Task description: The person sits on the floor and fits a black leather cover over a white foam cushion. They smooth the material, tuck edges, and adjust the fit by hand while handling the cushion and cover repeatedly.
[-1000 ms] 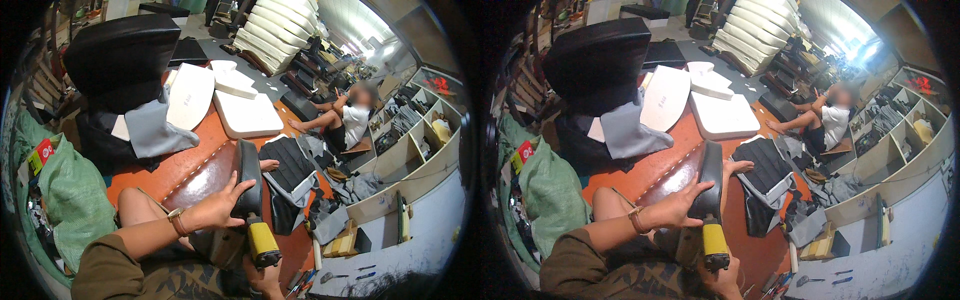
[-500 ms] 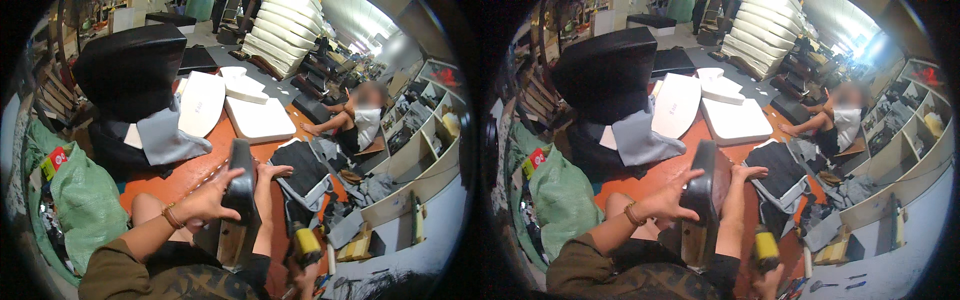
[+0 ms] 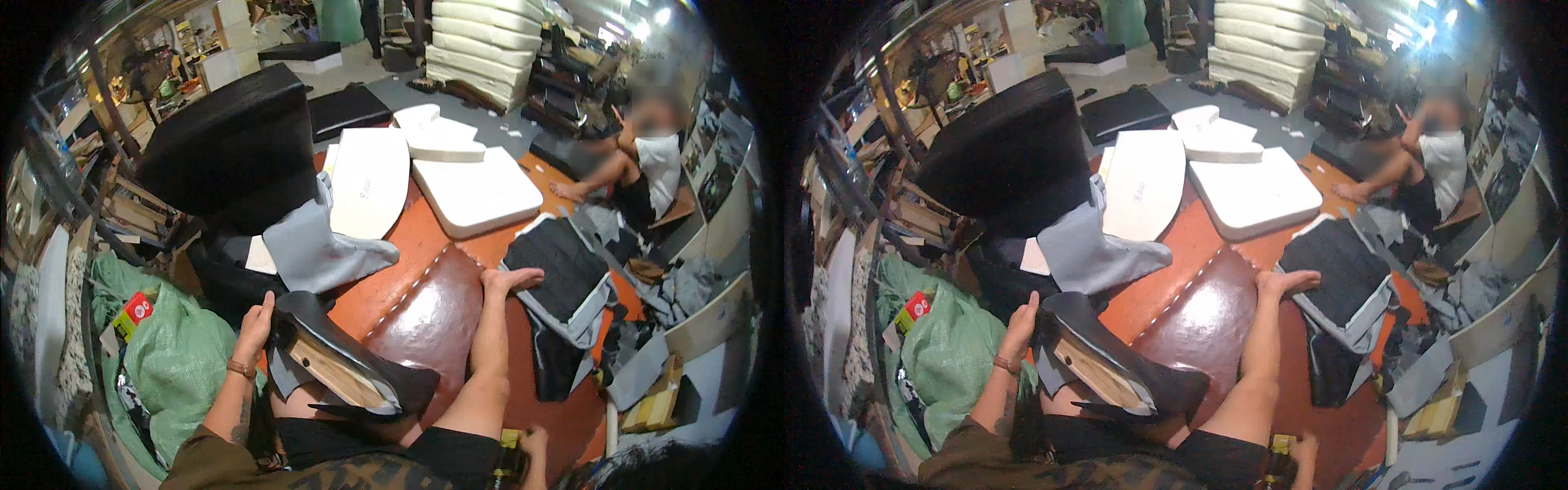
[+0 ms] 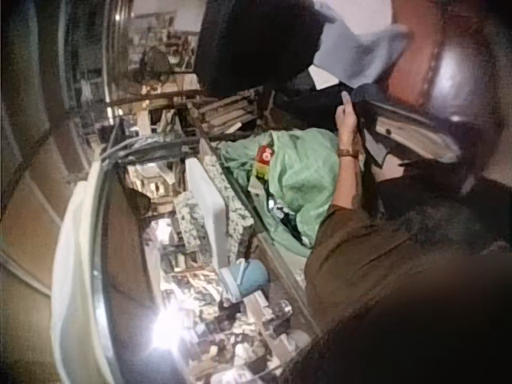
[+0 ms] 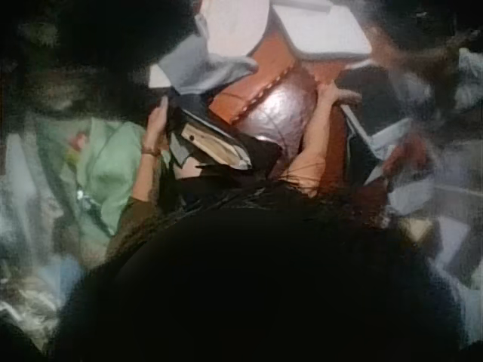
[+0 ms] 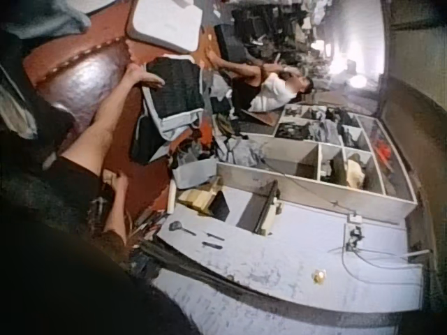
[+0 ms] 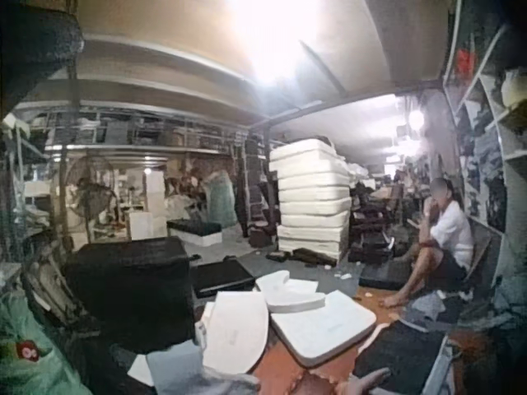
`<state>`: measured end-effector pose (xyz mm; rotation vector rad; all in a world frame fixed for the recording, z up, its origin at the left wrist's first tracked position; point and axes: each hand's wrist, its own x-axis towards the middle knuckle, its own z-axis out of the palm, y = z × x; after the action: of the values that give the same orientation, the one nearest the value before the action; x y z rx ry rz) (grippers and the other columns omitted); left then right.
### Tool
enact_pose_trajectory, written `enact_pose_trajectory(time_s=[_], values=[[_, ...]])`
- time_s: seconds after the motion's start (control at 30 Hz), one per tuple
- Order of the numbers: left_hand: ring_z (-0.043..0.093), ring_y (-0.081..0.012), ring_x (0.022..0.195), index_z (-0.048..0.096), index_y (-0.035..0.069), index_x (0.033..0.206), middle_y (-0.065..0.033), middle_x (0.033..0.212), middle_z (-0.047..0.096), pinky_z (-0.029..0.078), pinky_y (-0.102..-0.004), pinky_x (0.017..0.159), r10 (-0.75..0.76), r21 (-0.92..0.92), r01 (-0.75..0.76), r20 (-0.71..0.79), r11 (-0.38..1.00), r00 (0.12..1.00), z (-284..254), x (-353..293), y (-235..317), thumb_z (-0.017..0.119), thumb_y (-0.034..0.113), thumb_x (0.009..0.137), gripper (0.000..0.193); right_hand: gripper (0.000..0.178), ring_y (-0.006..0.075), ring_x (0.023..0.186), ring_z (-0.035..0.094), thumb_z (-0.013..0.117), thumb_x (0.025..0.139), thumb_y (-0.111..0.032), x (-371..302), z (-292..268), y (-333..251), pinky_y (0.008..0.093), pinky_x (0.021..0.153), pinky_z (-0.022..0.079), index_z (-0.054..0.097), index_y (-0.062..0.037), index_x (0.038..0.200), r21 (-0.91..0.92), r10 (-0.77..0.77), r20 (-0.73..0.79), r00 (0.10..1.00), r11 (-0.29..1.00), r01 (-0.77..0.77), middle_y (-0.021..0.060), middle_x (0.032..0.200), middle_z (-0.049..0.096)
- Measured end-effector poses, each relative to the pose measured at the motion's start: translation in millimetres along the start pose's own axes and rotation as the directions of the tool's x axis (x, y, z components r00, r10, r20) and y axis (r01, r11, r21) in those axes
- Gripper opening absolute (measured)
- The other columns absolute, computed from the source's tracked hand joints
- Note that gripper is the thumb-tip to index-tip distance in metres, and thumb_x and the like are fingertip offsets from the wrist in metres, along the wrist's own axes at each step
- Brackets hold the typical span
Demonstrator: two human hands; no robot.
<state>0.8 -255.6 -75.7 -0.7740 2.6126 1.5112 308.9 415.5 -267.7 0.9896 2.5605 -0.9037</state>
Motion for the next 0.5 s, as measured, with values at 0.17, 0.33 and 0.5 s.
enact_pose_trajectory(time_s=[0.17, 0.33, 0.5], values=[[0.045, -0.0148, 0.066, 0.052, 0.001, 0.068, -0.0028, 0.069, 0.052, 0.04, -0.0413, 0.06, -0.105, 0.239, 0.133, -0.127, 0.962, 0.986, -10.1, 10.5, -61.1, 0.07, 0.065, 0.096, 0.072, 0.036, 0.0302, 0.081, 0.076, 0.066, 0.101, -0.019, -3.6, -3.5, -190.8, 0.0403, 0.065, 0.062, 0.065, 0.0012, 0.131, 0.517, -0.004, -0.084, 0.996, 0.855, 0.047, 0.0182, 0.097, 0.074], [0.054, -0.0174, 0.073, 0.062, 0.002, 0.082, -0.0044, 0.079, 0.058, 0.049, -0.0373, 0.071, -0.203, 0.111, 0.21, -0.07, 0.971, 0.977, -3.5, 42.5, -101.7, 0.075, 0.047, 0.094, 0.048, 0.091, 0.0515, 0.133, 0.053, 0.063, 0.097, -0.071, -27.2, 99.6, -261.9, 0.063, 0.095, 0.061, 0.037, -0.0099, 0.159, 0.436, -0.023, 0.872, 0.489, 0.49, -0.755, 0.0267, 0.159, 0.034], [0.057, -0.0158, 0.098, 0.067, 0.003, 0.117, -0.004, 0.109, 0.062, 0.049, -0.0329, 0.09, -0.306, -0.185, 0.324, 0.122, 0.928, 0.944, 5.6, 41.3, -94.9, 0.071, 0.033, 0.094, 0.038, 0.09, 0.0429, 0.138, 0.056, 0.066, 0.098, -0.063, -40.1, 145.2, -302.7, 0.0633, 0.105, 0.053, 0.033, -0.0101, 0.163, 0.44, -0.176, 0.893, 0.413, 0.158, -0.884, 0.0198, 0.157, 0.051]])
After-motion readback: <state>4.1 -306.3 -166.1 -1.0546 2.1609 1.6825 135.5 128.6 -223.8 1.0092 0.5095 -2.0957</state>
